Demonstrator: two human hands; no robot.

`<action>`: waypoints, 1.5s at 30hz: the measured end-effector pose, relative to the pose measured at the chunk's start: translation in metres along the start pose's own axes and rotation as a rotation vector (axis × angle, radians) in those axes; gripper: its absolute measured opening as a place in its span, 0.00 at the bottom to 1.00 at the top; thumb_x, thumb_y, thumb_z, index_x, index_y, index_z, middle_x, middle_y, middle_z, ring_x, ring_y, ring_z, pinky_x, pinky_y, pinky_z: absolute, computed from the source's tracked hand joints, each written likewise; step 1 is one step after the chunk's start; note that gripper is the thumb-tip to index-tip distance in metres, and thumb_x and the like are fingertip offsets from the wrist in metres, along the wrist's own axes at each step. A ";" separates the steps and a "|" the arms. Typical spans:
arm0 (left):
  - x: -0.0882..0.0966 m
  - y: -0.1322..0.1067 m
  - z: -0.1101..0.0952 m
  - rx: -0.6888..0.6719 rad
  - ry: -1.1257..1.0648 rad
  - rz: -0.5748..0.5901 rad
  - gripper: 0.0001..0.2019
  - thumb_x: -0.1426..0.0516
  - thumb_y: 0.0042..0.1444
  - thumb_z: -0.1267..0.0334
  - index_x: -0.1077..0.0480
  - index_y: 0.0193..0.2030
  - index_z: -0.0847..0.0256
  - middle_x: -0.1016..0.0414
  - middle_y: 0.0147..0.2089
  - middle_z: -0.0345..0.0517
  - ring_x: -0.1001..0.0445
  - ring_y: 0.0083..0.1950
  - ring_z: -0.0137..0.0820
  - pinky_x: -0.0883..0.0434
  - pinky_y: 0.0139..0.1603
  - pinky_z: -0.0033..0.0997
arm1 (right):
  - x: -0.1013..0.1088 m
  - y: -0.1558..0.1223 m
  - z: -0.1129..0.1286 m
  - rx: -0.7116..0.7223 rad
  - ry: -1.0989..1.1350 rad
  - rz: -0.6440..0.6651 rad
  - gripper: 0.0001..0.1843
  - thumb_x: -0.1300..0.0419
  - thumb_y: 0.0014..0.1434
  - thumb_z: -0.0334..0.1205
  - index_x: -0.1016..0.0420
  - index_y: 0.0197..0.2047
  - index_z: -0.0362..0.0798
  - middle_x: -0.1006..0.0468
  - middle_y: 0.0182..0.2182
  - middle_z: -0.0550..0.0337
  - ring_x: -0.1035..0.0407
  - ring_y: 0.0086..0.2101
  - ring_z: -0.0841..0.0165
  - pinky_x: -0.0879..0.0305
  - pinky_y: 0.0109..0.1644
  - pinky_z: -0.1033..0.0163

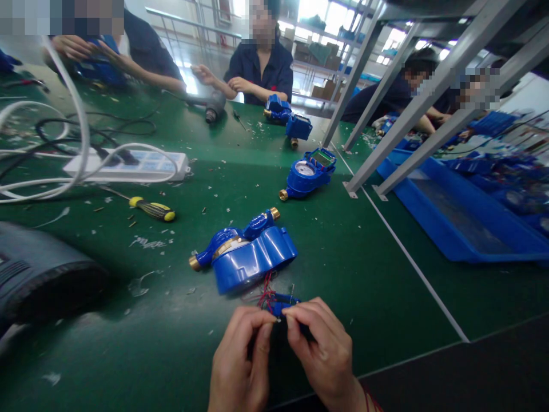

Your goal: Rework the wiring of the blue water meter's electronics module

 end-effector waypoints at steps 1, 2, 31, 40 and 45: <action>0.001 0.000 0.000 0.002 0.006 0.001 0.05 0.50 0.58 0.70 0.34 0.36 0.60 0.32 0.34 0.40 0.30 0.35 0.26 0.32 0.36 0.22 | 0.002 0.001 -0.001 -0.019 0.000 -0.009 0.08 0.43 0.54 0.23 0.27 0.34 0.44 0.22 0.27 0.59 0.29 0.29 0.69 0.32 0.35 0.63; 0.001 0.001 0.000 -0.002 0.012 0.001 0.05 0.50 0.58 0.70 0.34 0.35 0.60 0.32 0.34 0.41 0.30 0.36 0.26 0.32 0.36 0.22 | 0.003 0.001 -0.001 -0.035 -0.001 -0.010 0.08 0.43 0.55 0.24 0.26 0.34 0.45 0.23 0.27 0.59 0.30 0.29 0.70 0.32 0.35 0.63; 0.002 -0.008 0.009 -0.229 0.262 -0.043 0.07 0.48 0.56 0.73 0.33 0.40 0.61 0.31 0.36 0.45 0.29 0.37 0.26 0.29 0.38 0.22 | 0.025 0.010 -0.015 -0.163 -0.160 -0.066 0.03 0.42 0.56 0.33 0.27 0.32 0.48 0.25 0.28 0.60 0.31 0.30 0.69 0.34 0.33 0.64; 0.004 -0.006 0.010 -0.222 0.250 -0.018 0.07 0.49 0.56 0.72 0.34 0.40 0.61 0.32 0.36 0.44 0.29 0.37 0.26 0.29 0.37 0.21 | 0.023 -0.007 -0.024 -0.177 -0.244 -0.041 0.07 0.42 0.56 0.32 0.28 0.40 0.47 0.26 0.32 0.57 0.32 0.33 0.67 0.34 0.37 0.60; 0.005 -0.007 0.014 -0.320 0.331 -0.044 0.08 0.49 0.56 0.74 0.34 0.41 0.62 0.31 0.36 0.45 0.29 0.37 0.25 0.29 0.39 0.20 | 0.008 0.002 -0.008 0.037 -0.137 0.157 0.10 0.39 0.55 0.31 0.24 0.41 0.51 0.25 0.34 0.56 0.33 0.34 0.66 0.35 0.35 0.60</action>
Point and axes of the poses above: each hand's wrist, its own y-axis towards the middle knuckle, its own x-axis out of the back of the hand, z = x × y, the point moved 1 cm from there along y, towards the middle knuckle
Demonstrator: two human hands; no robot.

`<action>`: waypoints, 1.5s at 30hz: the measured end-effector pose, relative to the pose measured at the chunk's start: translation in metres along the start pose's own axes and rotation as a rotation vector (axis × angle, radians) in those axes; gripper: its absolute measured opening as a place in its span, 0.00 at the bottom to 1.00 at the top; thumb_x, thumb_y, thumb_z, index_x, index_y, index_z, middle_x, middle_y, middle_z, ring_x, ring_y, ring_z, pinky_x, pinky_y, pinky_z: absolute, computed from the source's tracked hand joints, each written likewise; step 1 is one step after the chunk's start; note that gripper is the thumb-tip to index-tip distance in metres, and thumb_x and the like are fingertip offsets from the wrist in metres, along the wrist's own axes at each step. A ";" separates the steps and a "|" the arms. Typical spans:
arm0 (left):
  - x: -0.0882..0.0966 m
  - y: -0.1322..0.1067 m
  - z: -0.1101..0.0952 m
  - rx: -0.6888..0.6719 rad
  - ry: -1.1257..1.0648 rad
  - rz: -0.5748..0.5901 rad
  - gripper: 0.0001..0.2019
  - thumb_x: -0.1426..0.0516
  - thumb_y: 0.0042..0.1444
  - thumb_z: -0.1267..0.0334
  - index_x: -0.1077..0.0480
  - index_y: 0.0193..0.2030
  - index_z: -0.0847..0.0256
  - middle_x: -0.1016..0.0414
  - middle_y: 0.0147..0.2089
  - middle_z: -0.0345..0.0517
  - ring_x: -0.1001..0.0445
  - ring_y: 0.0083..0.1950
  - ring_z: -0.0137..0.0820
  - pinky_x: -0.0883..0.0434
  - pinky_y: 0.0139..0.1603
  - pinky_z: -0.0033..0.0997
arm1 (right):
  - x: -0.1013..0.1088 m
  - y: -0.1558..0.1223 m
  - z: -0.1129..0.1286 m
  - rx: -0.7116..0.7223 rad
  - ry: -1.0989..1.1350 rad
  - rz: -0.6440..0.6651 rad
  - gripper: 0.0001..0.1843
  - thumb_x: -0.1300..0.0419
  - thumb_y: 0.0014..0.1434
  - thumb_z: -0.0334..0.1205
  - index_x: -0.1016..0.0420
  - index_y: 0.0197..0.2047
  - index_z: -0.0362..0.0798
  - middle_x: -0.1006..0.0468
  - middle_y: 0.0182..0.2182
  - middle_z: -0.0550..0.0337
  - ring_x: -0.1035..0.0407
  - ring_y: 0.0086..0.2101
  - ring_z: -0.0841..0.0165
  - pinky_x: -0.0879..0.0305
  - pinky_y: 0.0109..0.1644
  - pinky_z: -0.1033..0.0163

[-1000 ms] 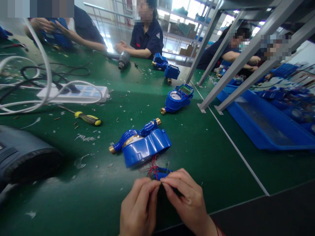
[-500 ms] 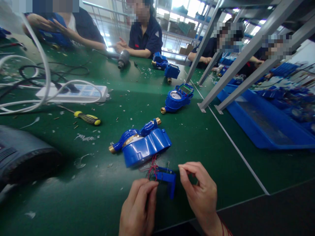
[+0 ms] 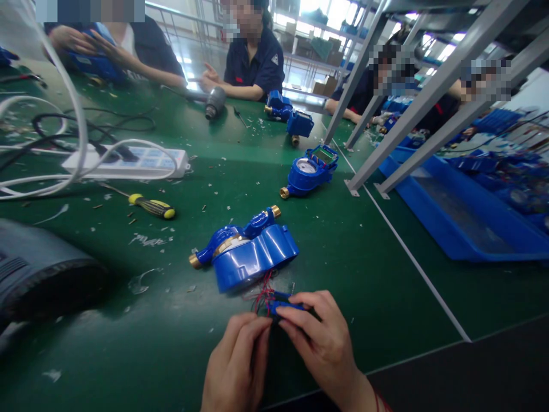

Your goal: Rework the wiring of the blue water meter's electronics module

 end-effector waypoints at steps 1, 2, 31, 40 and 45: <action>0.000 -0.001 0.001 -0.018 0.019 -0.012 0.07 0.49 0.56 0.74 0.34 0.41 0.62 0.31 0.36 0.45 0.29 0.37 0.25 0.29 0.39 0.20 | -0.001 0.003 0.001 0.006 -0.004 0.012 0.10 0.39 0.55 0.31 0.24 0.40 0.52 0.25 0.34 0.56 0.34 0.33 0.66 0.35 0.34 0.60; -0.001 -0.001 0.001 -0.039 0.035 -0.021 0.08 0.48 0.56 0.74 0.34 0.42 0.63 0.31 0.36 0.45 0.29 0.37 0.25 0.29 0.38 0.20 | -0.002 0.004 0.002 0.008 -0.011 0.020 0.10 0.40 0.55 0.31 0.23 0.39 0.53 0.25 0.34 0.57 0.34 0.33 0.66 0.36 0.34 0.61; 0.005 0.012 0.001 0.023 -0.080 -0.029 0.05 0.45 0.54 0.75 0.34 0.35 0.62 0.32 0.31 0.40 0.30 0.33 0.20 0.33 0.36 0.15 | -0.007 0.009 0.011 0.068 -0.027 -0.097 0.04 0.37 0.52 0.30 0.25 0.32 0.47 0.26 0.29 0.57 0.35 0.34 0.65 0.40 0.39 0.58; 0.004 0.002 0.009 -0.254 0.230 -0.146 0.11 0.42 0.52 0.76 0.31 0.43 0.66 0.26 0.37 0.45 0.28 0.38 0.24 0.32 0.42 0.22 | -0.001 0.015 0.008 -0.025 0.146 0.014 0.05 0.37 0.52 0.33 0.24 0.34 0.49 0.25 0.29 0.58 0.33 0.33 0.65 0.39 0.37 0.56; 0.006 0.005 0.001 -0.322 0.301 -0.210 0.11 0.41 0.49 0.80 0.29 0.41 0.71 0.24 0.35 0.49 0.28 0.38 0.28 0.33 0.43 0.30 | 0.000 0.014 0.010 -0.023 0.166 -0.026 0.04 0.37 0.52 0.31 0.24 0.33 0.48 0.25 0.27 0.58 0.33 0.30 0.66 0.37 0.33 0.59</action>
Point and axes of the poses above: each hand's wrist, its own y-axis towards the middle knuckle, its own x-axis out of the back of the hand, z = x × y, the point moved 1 cm from there along y, towards the middle knuckle
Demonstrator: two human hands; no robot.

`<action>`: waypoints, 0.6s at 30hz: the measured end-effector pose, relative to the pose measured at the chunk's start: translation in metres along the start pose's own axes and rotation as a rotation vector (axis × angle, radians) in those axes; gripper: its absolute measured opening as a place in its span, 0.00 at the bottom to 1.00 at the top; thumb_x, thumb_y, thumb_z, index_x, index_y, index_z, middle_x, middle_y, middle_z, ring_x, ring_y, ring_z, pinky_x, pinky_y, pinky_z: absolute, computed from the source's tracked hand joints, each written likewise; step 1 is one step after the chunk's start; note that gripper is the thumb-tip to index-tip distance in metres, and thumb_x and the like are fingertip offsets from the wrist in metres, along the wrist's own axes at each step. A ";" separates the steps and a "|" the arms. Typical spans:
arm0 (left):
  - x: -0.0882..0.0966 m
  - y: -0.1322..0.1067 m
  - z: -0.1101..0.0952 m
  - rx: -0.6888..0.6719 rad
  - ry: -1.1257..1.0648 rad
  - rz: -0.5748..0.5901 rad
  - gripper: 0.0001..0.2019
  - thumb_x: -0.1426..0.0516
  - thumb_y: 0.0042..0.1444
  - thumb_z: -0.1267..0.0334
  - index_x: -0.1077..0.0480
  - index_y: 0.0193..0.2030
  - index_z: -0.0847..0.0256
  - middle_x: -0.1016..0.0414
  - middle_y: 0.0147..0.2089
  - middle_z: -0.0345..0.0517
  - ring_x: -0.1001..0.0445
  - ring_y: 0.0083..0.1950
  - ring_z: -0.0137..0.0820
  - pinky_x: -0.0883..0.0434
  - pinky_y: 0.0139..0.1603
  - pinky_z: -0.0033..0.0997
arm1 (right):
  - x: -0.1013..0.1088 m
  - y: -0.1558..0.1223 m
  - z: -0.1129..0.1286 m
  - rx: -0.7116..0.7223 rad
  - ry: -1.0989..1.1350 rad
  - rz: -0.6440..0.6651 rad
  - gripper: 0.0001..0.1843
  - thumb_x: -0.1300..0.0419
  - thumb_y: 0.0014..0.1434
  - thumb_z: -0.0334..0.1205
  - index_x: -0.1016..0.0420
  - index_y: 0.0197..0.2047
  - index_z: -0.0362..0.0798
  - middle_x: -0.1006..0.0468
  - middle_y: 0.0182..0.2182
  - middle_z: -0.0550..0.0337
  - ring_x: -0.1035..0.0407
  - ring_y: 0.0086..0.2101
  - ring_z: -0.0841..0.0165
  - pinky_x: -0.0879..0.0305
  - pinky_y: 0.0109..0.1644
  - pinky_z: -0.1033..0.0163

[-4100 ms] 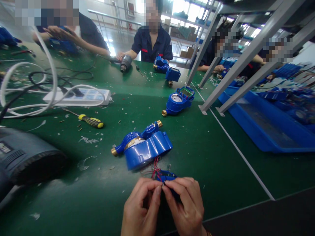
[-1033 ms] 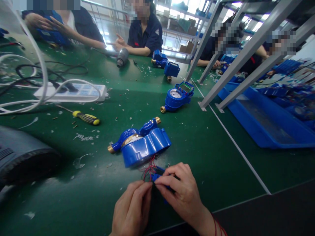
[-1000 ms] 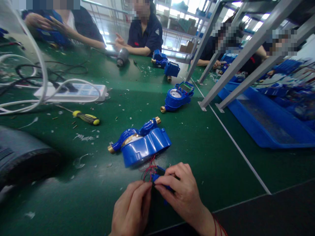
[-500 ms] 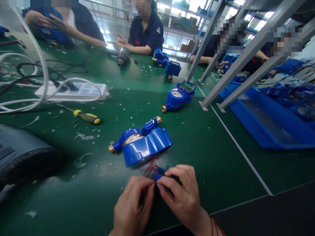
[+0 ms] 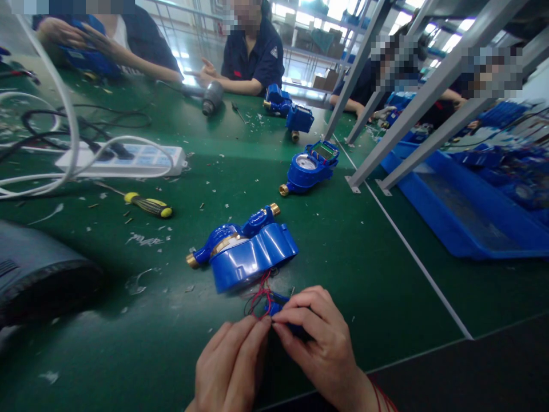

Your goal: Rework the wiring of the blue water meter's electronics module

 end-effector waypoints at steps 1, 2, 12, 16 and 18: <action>0.000 0.001 -0.001 -0.031 -0.002 0.007 0.11 0.42 0.50 0.80 0.29 0.41 0.72 0.24 0.35 0.49 0.28 0.38 0.28 0.33 0.43 0.31 | 0.000 0.000 0.001 0.012 -0.009 -0.010 0.04 0.37 0.51 0.30 0.24 0.32 0.48 0.24 0.26 0.58 0.33 0.30 0.66 0.37 0.32 0.59; 0.000 0.001 -0.001 -0.056 -0.011 0.018 0.10 0.42 0.50 0.80 0.29 0.41 0.73 0.24 0.35 0.50 0.28 0.38 0.29 0.33 0.42 0.31 | 0.001 0.000 0.003 0.024 -0.019 -0.017 0.05 0.37 0.51 0.29 0.24 0.32 0.47 0.24 0.25 0.58 0.33 0.29 0.67 0.36 0.31 0.59; 0.000 -0.004 -0.002 -0.114 -0.090 0.042 0.08 0.46 0.55 0.78 0.30 0.41 0.75 0.23 0.36 0.53 0.26 0.40 0.31 0.33 0.42 0.32 | 0.000 0.000 0.013 -0.044 0.045 -0.028 0.08 0.40 0.49 0.23 0.25 0.28 0.44 0.22 0.22 0.58 0.31 0.25 0.69 0.31 0.31 0.63; -0.002 -0.004 -0.003 -0.090 -0.087 0.043 0.08 0.46 0.56 0.76 0.30 0.43 0.72 0.23 0.36 0.51 0.25 0.39 0.31 0.32 0.41 0.31 | 0.002 0.001 0.014 -0.095 0.049 -0.028 0.07 0.41 0.49 0.25 0.25 0.27 0.45 0.23 0.21 0.58 0.31 0.24 0.68 0.31 0.30 0.63; -0.003 -0.004 -0.003 -0.087 -0.097 0.049 0.09 0.46 0.55 0.76 0.30 0.43 0.72 0.24 0.36 0.52 0.25 0.39 0.31 0.31 0.40 0.30 | 0.002 0.001 0.015 -0.089 0.043 -0.038 0.07 0.41 0.49 0.25 0.25 0.27 0.45 0.23 0.20 0.58 0.31 0.24 0.68 0.31 0.29 0.63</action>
Point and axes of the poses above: each hand's wrist, its own y-axis towards the middle knuckle, its own x-axis out of the back of the hand, z = x × y, the point moved 1 cm from there along y, towards the middle knuckle
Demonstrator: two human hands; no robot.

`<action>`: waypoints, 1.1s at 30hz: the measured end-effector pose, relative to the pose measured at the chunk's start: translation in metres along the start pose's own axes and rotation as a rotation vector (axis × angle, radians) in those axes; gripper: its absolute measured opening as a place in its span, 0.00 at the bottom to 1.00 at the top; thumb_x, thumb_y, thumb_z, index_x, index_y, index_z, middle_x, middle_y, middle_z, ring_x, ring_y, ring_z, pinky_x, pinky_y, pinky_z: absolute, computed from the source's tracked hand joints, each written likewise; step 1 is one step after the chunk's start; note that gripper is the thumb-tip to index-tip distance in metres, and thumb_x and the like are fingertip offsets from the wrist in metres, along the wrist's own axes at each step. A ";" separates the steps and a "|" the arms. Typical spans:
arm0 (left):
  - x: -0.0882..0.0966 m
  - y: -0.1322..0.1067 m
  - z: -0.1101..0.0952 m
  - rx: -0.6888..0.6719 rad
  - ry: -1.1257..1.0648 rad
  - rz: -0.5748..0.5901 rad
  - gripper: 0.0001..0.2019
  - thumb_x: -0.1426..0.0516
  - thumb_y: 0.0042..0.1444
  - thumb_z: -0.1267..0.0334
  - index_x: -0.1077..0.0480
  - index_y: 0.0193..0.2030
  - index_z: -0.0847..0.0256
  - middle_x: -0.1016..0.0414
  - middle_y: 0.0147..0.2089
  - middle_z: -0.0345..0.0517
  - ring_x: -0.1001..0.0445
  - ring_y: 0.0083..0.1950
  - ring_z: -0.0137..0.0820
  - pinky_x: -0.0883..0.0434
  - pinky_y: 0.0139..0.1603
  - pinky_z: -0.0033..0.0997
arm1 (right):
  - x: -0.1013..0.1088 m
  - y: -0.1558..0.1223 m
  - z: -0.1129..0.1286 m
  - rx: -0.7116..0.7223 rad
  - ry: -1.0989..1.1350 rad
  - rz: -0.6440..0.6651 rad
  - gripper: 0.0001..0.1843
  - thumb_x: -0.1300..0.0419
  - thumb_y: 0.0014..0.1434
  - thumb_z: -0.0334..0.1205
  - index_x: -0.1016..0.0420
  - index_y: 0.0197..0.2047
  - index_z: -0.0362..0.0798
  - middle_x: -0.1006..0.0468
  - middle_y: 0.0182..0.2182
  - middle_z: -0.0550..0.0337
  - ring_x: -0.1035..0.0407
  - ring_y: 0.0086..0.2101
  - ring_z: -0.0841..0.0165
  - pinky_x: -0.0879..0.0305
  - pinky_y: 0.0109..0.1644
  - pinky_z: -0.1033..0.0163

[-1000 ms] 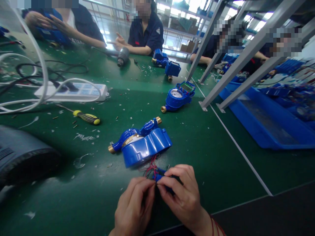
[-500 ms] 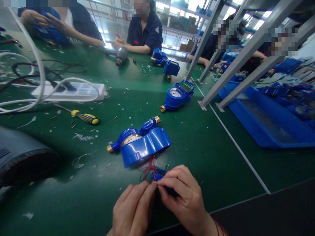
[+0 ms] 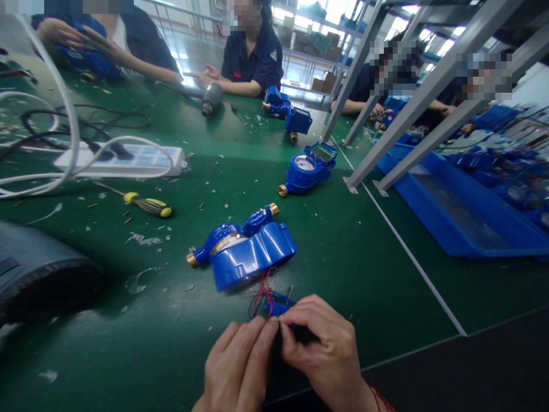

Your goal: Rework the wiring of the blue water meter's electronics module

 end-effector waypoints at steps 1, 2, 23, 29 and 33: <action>0.000 0.000 0.000 -0.001 -0.007 -0.003 0.09 0.46 0.54 0.77 0.31 0.42 0.72 0.24 0.36 0.53 0.25 0.38 0.31 0.31 0.39 0.30 | 0.000 0.000 0.000 0.006 -0.002 -0.004 0.07 0.41 0.49 0.25 0.25 0.27 0.45 0.24 0.20 0.58 0.31 0.23 0.68 0.31 0.29 0.64; -0.001 0.001 -0.001 -0.003 -0.012 -0.008 0.09 0.45 0.54 0.78 0.31 0.42 0.73 0.24 0.36 0.53 0.26 0.38 0.31 0.31 0.38 0.30 | -0.001 -0.001 0.000 0.013 -0.005 -0.007 0.07 0.41 0.49 0.25 0.25 0.26 0.45 0.24 0.20 0.58 0.31 0.23 0.68 0.31 0.29 0.64; 0.000 0.002 -0.002 0.264 -0.104 -0.044 0.09 0.42 0.50 0.77 0.30 0.39 0.65 0.25 0.33 0.45 0.26 0.34 0.26 0.29 0.37 0.24 | 0.002 -0.004 -0.016 0.069 -0.091 0.134 0.05 0.38 0.54 0.34 0.22 0.36 0.49 0.25 0.28 0.56 0.32 0.30 0.66 0.33 0.32 0.59; 0.009 0.009 0.007 0.716 -0.439 0.092 0.03 0.47 0.57 0.67 0.33 0.37 0.60 0.29 0.31 0.40 0.28 0.31 0.25 0.29 0.29 0.20 | 0.003 -0.002 -0.020 0.049 -0.064 0.172 0.04 0.38 0.54 0.33 0.22 0.34 0.49 0.26 0.29 0.57 0.32 0.30 0.67 0.34 0.33 0.61; 0.005 0.016 0.009 0.708 -0.505 0.196 0.04 0.46 0.56 0.65 0.32 0.38 0.59 0.30 0.31 0.38 0.30 0.26 0.23 0.29 0.26 0.20 | 0.003 -0.001 -0.020 0.064 -0.076 0.180 0.04 0.39 0.55 0.33 0.22 0.34 0.49 0.26 0.28 0.58 0.32 0.30 0.67 0.34 0.33 0.61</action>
Point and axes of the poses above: each hand's wrist, its own y-axis towards the middle knuckle, its own x-axis out of the back of the hand, z = x × y, the point moved 1 cm from there along y, towards the middle knuckle
